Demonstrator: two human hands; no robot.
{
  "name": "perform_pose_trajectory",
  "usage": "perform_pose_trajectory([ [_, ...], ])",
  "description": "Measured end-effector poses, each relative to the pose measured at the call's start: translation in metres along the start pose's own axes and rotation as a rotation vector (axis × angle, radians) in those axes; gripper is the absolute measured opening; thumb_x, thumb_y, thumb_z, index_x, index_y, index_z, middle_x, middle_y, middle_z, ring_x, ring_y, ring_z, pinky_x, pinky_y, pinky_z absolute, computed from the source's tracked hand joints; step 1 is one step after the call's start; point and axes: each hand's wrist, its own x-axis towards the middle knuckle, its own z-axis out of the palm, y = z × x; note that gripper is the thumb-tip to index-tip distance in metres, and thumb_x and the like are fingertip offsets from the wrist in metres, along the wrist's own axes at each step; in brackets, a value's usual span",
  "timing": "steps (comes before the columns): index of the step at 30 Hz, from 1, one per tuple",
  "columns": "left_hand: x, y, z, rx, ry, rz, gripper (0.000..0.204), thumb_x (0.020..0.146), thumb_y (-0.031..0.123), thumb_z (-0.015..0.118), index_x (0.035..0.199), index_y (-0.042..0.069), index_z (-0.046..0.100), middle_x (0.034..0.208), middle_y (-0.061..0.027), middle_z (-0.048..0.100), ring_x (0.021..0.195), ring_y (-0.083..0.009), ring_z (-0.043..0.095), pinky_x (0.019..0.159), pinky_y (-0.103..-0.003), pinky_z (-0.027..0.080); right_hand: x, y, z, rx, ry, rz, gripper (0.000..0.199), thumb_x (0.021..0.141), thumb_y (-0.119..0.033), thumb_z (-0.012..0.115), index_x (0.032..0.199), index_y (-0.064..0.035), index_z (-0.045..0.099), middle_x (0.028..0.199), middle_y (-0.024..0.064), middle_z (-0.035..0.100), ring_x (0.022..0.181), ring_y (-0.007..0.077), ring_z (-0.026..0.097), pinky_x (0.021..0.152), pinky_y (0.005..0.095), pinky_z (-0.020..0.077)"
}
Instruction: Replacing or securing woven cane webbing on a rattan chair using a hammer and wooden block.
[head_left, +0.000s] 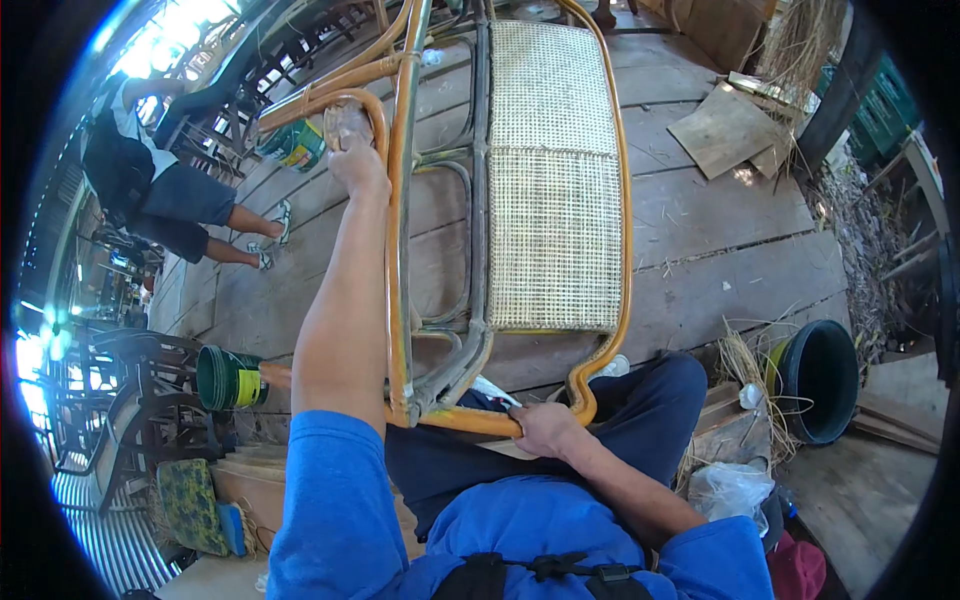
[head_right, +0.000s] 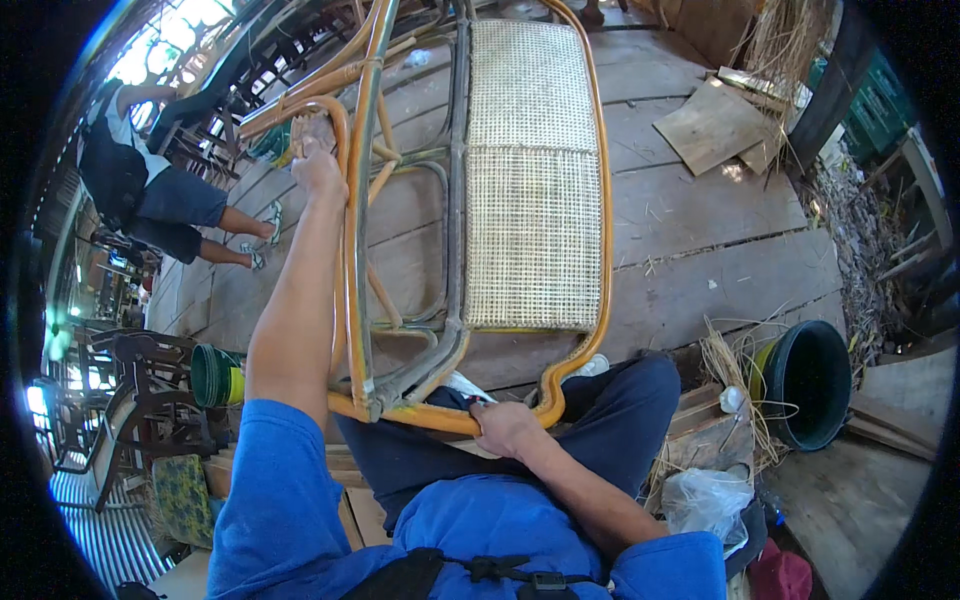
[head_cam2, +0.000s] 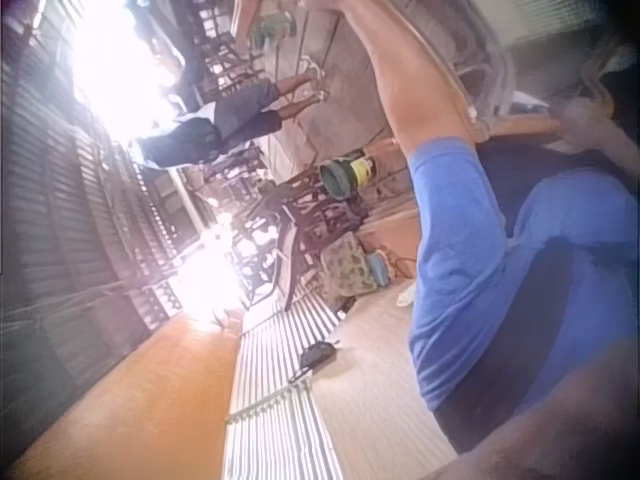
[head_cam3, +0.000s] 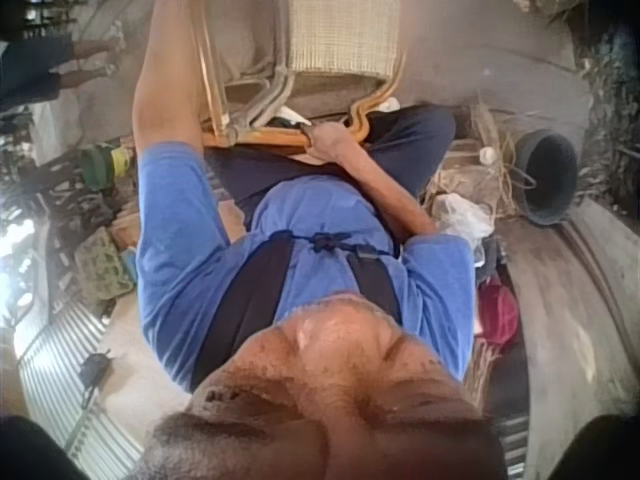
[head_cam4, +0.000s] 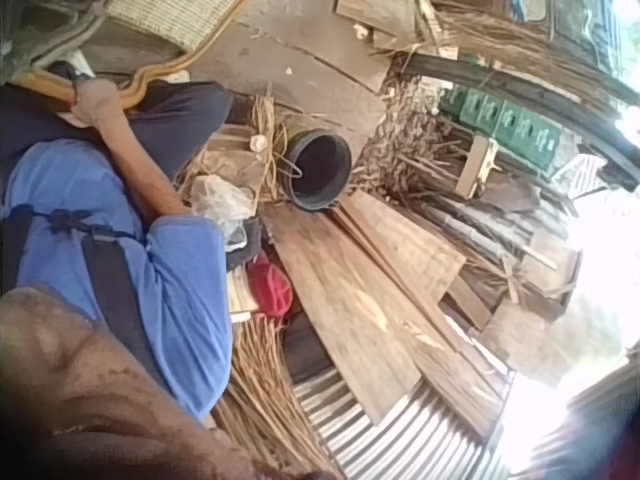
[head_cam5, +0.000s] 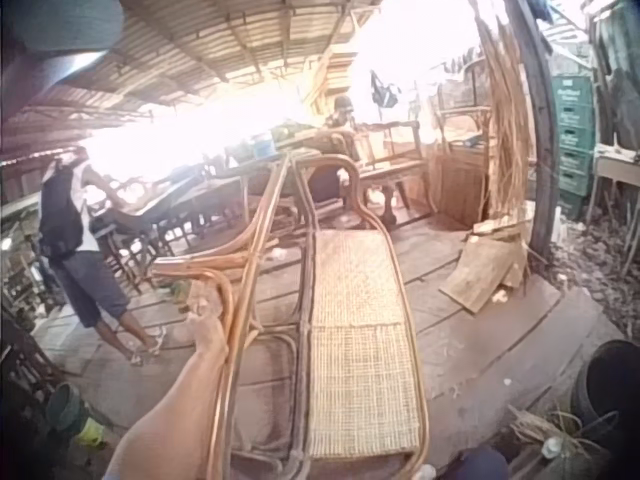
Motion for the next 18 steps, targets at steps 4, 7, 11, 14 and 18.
perform_pose_trajectory([
  [4, 0.032, -0.031, 0.010, 0.149, -0.034, 0.037, 0.044, 0.086, 0.028, 0.052, 0.100, -0.014, 0.052, 0.095, -0.0214, 0.060, 0.083, -0.0284, 0.062, 0.071, -0.038, 0.048, 0.011, -0.015, -0.023, 0.065, -0.010, 0.009, 0.031, 0.075, -0.026, 0.058, 0.099, -0.0070, 0.058, 0.087, 0.0161, 0.065, 0.082, 0.0341, 0.063, 0.074, 0.0440, 0.0496],
  [7, 0.026, -0.041, 0.018, 0.076, -0.088, -0.031, 0.039, 0.086, 0.025, 0.050, 0.098, -0.012, 0.054, 0.092, -0.0197, 0.061, 0.079, -0.0257, 0.064, 0.065, -0.035, 0.052, 0.021, -0.017, -0.046, 0.077, -0.001, 0.040, 0.032, 0.074, -0.031, 0.060, 0.097, -0.0089, 0.059, 0.086, 0.0161, 0.065, 0.081, 0.0347, 0.062, 0.074, 0.0445, 0.0490],
  [11, -0.005, 0.035, -0.019, -0.184, -0.329, -0.099, 0.035, 0.090, 0.021, 0.048, 0.107, -0.009, 0.053, 0.098, -0.0163, 0.062, 0.075, -0.0212, 0.065, 0.061, -0.030, 0.055, 0.031, -0.029, -0.077, 0.081, 0.084, 0.022, 0.034, 0.077, -0.038, 0.060, 0.090, -0.0066, 0.061, 0.086, 0.0168, 0.065, 0.082, 0.0348, 0.062, 0.076, 0.0446, 0.0492],
  [14, -0.023, 0.072, -0.085, -0.216, -0.518, 0.079, 0.041, 0.093, 0.023, 0.049, 0.122, -0.005, 0.045, 0.104, -0.0110, 0.060, 0.080, -0.0191, 0.064, 0.065, -0.028, 0.055, 0.031, -0.024, -0.061, 0.067, 0.175, 0.003, 0.036, 0.078, -0.041, 0.061, 0.088, -0.0064, 0.061, 0.084, 0.0158, 0.065, 0.082, 0.0343, 0.062, 0.075, 0.0443, 0.0489],
  [18, -0.092, 0.072, -0.173, -0.246, -0.324, 0.058, 0.039, 0.093, 0.022, 0.052, 0.123, -0.003, 0.046, 0.114, -0.0110, 0.054, 0.090, -0.0173, 0.060, 0.071, -0.027, 0.053, 0.021, -0.023, -0.062, 0.352, 0.625, -0.093, 0.032, 0.081, -0.036, 0.060, 0.086, -0.0048, 0.059, 0.082, 0.0147, 0.063, 0.081, 0.0332, 0.060, 0.071, 0.0413, 0.0478],
])
